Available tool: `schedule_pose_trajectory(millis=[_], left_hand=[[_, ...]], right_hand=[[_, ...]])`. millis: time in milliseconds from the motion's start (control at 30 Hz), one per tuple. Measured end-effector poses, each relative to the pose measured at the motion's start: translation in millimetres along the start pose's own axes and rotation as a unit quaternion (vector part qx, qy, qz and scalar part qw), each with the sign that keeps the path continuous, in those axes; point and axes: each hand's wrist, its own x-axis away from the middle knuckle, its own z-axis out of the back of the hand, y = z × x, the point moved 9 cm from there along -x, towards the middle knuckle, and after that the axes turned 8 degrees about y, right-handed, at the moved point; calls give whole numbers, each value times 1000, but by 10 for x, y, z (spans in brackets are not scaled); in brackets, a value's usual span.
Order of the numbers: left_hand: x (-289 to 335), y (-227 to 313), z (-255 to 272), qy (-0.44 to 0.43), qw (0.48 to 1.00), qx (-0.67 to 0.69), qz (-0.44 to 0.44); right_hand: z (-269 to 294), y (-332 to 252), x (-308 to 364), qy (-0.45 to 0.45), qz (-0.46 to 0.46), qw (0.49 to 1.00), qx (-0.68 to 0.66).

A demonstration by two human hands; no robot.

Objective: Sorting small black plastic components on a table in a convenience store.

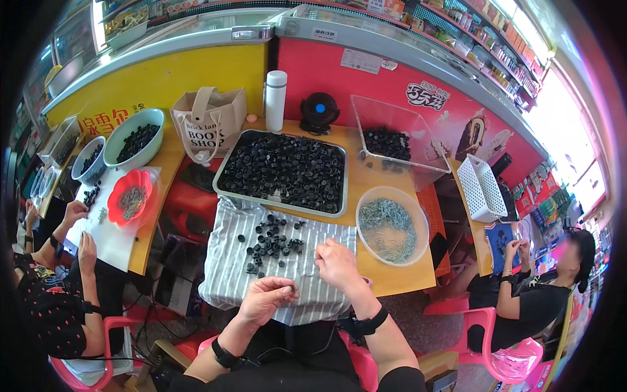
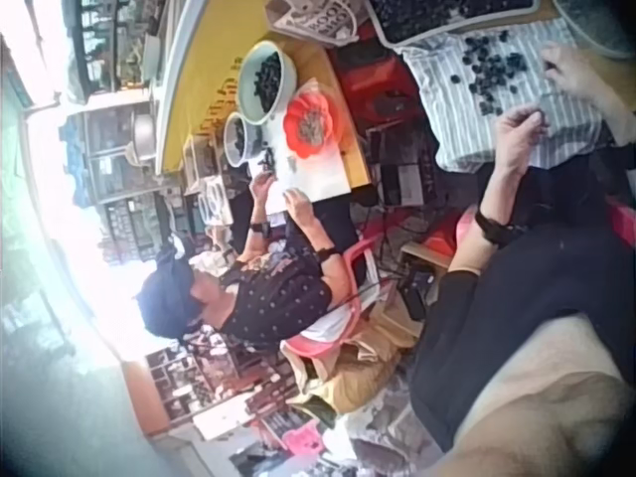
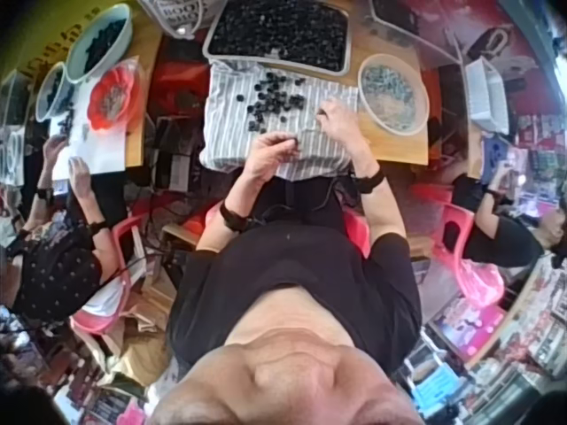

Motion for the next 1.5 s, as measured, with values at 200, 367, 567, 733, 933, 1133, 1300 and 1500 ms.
schedule_pose_trajectory(millis=[200,367,567,733,933,1133,1300,1500], left_hand=[[-5,-7,8,-3,1000,3,-4],[-8,-26,34,3,1000,-1,-1],[-8,-23,45,-1,1000,10,-8],[-22,-27,38,-7,1000,15,-8],[-19,-38,66,-3,1000,6,-12],[-1,8,11,-5,999,-27,-35],[1,11,20,5,997,-66,-45],[1,8,24,1,997,-65,-48]], right_hand=[[31,-31,63,37,32,999,-12],[117,-7,134,102,0,987,-122],[105,-27,333,90,-75,932,-344],[-158,-287,548,-10,-118,861,-495],[-184,-366,536,-29,-126,861,-492],[-191,-373,497,-45,-138,874,-463],[-121,-412,503,-22,-137,886,-442],[-133,-425,532,-13,-172,873,-457]])
